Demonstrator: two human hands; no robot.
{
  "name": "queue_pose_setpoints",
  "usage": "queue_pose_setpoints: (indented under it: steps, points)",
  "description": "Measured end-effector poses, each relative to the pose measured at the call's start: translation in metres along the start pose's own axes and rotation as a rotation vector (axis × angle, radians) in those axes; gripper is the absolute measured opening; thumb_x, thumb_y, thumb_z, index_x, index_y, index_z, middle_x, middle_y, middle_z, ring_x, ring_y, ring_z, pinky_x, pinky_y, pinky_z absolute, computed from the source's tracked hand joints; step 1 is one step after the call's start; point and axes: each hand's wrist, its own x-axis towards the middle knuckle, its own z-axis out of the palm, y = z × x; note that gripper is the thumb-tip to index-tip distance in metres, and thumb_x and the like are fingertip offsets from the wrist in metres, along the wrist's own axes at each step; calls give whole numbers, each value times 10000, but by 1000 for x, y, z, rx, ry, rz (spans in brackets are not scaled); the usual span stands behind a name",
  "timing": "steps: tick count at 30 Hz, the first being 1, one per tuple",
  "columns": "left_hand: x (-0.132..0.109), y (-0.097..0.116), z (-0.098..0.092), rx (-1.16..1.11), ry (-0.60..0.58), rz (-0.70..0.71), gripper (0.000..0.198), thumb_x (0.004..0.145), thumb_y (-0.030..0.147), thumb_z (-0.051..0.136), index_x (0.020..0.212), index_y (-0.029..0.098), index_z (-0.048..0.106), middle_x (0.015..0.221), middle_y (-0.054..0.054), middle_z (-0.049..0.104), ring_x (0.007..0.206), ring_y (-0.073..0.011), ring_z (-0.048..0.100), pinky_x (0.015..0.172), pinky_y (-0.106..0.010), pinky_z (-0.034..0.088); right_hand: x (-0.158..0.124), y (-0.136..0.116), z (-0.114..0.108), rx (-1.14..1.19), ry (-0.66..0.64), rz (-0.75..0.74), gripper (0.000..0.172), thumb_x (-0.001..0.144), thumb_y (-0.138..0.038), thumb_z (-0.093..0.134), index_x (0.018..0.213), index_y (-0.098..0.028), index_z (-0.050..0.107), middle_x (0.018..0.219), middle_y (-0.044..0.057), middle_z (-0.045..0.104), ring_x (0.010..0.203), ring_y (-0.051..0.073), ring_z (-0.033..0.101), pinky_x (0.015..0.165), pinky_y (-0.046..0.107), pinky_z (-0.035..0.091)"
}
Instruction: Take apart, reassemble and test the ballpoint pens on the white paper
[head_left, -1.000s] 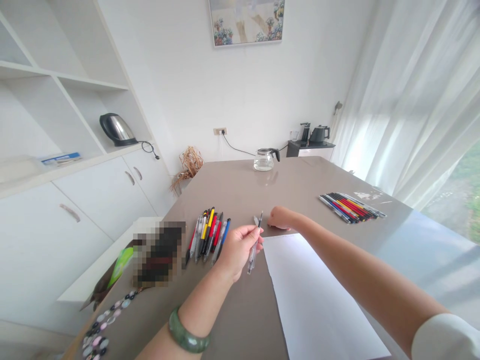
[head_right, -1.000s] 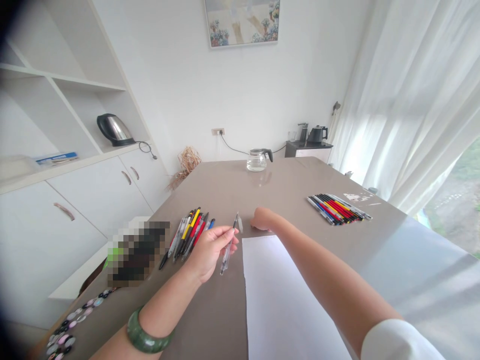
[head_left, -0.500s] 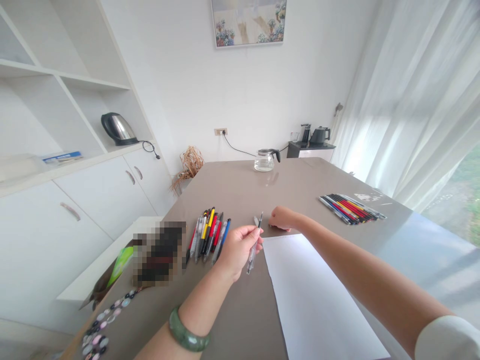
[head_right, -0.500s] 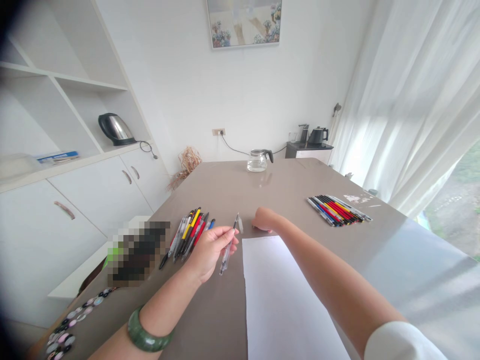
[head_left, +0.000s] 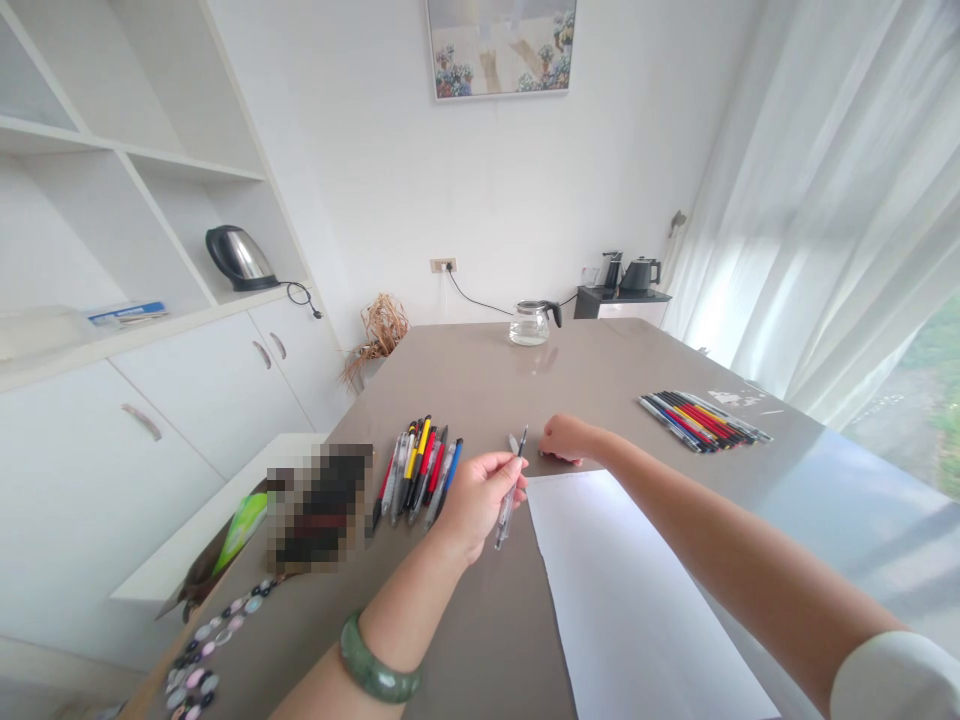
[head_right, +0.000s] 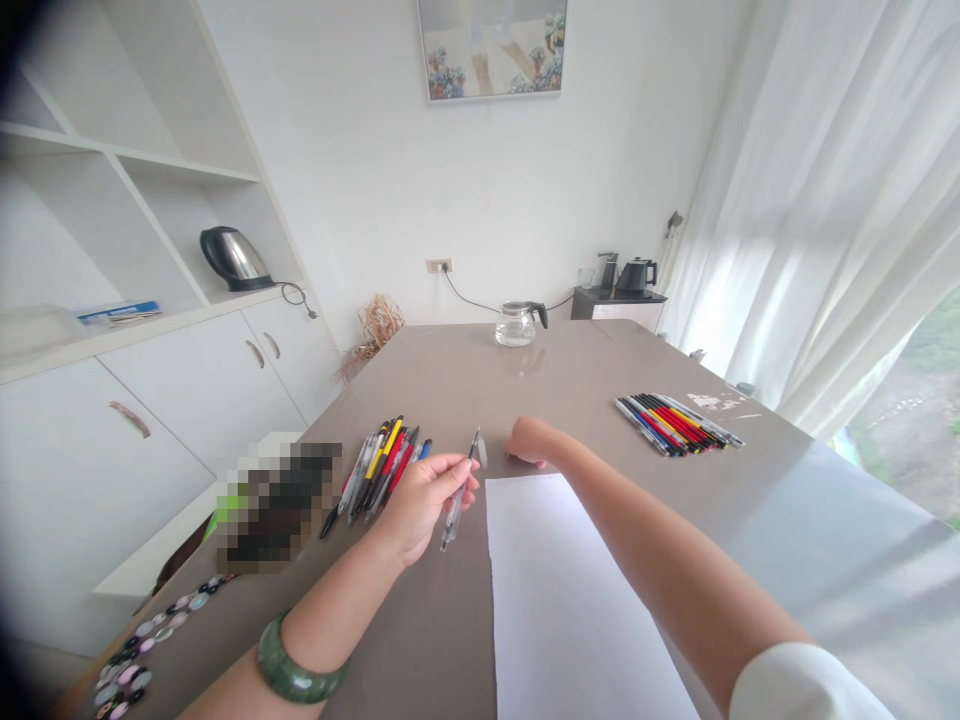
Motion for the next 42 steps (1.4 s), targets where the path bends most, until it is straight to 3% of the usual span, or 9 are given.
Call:
queue_pose_setpoints:
  steps: [11,16,19,20,22,25,34,42]
  points:
    - [0,0,0,-30,7,-7,270,684,373,584,803,132,612,678,-47,579,580,-107,533,587,-246,432,9,7,3,161,42,-15,162,626,-216,557,497,-121,530,396,31,502,378,129,474,445,239,347]
    - [-1,1,0,-37,-6,-3,268,687,379,579,803,140,616,678,-39,581,576,-104,534,584,-245,427,-8,15,5,333,206,-95,220,723,-327,469,625,-139,529,460,-4,478,386,82,407,425,215,322]
    - [-2,2,1,-41,-17,-11,264,688,376,580,796,138,615,673,-36,580,570,-102,530,583,-246,425,-36,20,13,524,283,-215,305,781,-428,382,722,-161,516,545,-17,468,442,70,403,447,200,339]
    - [-2,2,1,-41,-23,-16,267,689,377,579,798,137,614,673,-36,580,569,-103,530,585,-248,425,-46,22,16,697,290,-299,300,765,-440,421,720,-160,517,551,-20,456,454,70,400,452,202,343]
    - [-3,1,3,-41,-48,-26,273,695,381,573,807,135,613,679,-38,579,573,-105,533,590,-249,424,-65,23,23,987,246,-441,267,729,-422,506,726,-156,536,568,-24,442,477,70,395,474,212,357]
    - [-5,0,6,-39,-101,-40,275,707,383,562,819,137,613,685,-39,579,581,-106,535,591,-246,422,-85,21,31,1219,175,-507,230,692,-365,585,761,-146,584,566,-24,441,489,71,383,481,224,357]
    - [-10,5,17,24,-213,-42,264,711,395,552,737,144,629,661,-38,572,572,-113,532,561,-239,410,-99,16,42,1282,23,-542,208,665,-348,620,635,-147,576,574,-12,511,493,70,417,473,218,340]
    - [-8,0,16,56,-205,-70,260,723,381,543,778,135,610,682,-38,578,589,-121,546,589,-260,419,-99,18,36,1359,129,-507,209,686,-351,595,670,-150,540,538,-26,478,480,69,416,493,221,349]
